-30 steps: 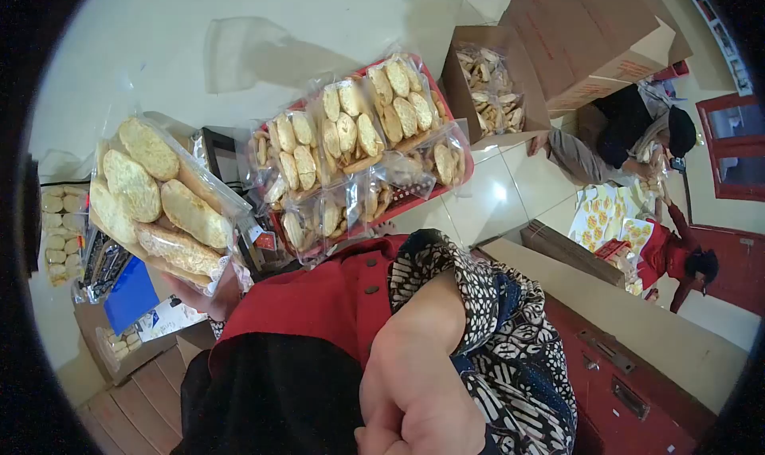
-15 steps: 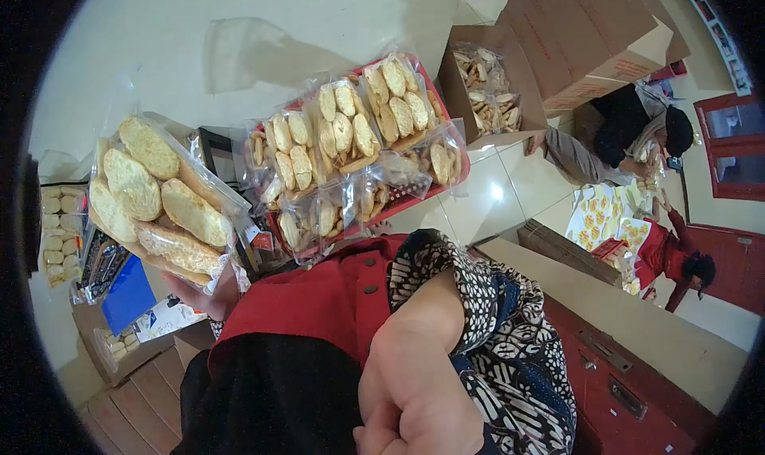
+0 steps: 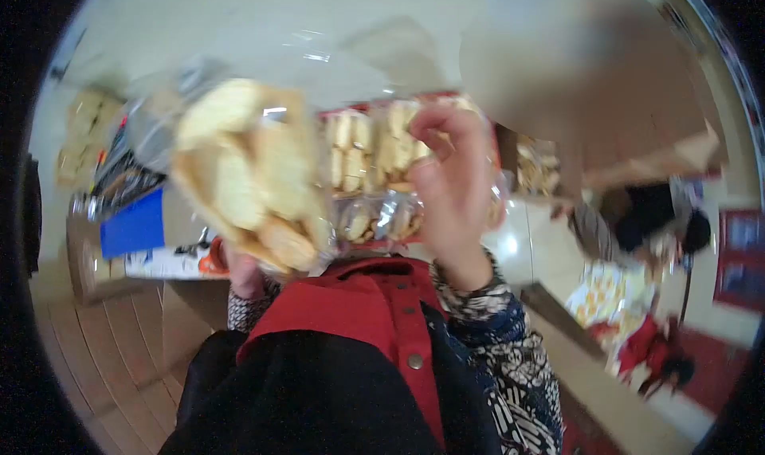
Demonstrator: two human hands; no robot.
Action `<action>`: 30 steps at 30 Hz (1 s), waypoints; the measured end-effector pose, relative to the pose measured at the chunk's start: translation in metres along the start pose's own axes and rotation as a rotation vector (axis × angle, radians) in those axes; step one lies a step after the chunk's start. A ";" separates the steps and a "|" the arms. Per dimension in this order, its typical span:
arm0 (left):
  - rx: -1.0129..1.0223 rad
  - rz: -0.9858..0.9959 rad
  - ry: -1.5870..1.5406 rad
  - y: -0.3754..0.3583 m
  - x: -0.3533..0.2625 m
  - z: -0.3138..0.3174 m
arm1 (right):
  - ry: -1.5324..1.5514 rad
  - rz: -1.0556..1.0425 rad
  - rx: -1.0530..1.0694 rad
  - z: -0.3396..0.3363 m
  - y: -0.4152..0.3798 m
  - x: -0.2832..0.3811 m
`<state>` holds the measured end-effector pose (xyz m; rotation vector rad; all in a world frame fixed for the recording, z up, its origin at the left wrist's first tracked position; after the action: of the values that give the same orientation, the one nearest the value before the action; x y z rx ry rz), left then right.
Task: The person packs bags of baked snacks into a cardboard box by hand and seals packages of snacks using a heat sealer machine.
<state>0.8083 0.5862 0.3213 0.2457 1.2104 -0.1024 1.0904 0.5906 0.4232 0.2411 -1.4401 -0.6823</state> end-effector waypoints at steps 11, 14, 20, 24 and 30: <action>0.061 0.157 0.399 -0.055 -0.098 -0.009 | 0.916 0.313 0.290 0.105 0.006 0.017; -0.082 0.192 0.462 -0.097 -0.197 -0.054 | 0.791 0.310 0.464 0.185 -0.037 0.059; 0.192 -0.110 1.040 -0.182 -0.267 -0.086 | 0.760 0.132 1.080 0.331 -0.140 0.083; -0.096 -0.333 1.055 -0.259 -0.249 -0.153 | 0.843 0.120 1.322 0.417 -0.218 0.076; -0.751 -0.248 0.573 -0.382 -0.264 -0.274 | 0.336 0.553 1.673 0.445 -0.314 -0.030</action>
<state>0.3858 0.2683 0.4273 -0.5713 1.7536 0.2246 0.5748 0.4685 0.2927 1.1060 -1.3168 1.1064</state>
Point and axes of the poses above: each hand's wrist, its own y-axis towards the middle knuckle, its own z-axis out of the palm, x = y × z, the point moved 6 cm from there along y, towards the middle knuckle, and after that the axes turned 1 degree about -z, right-handed, at the moved point
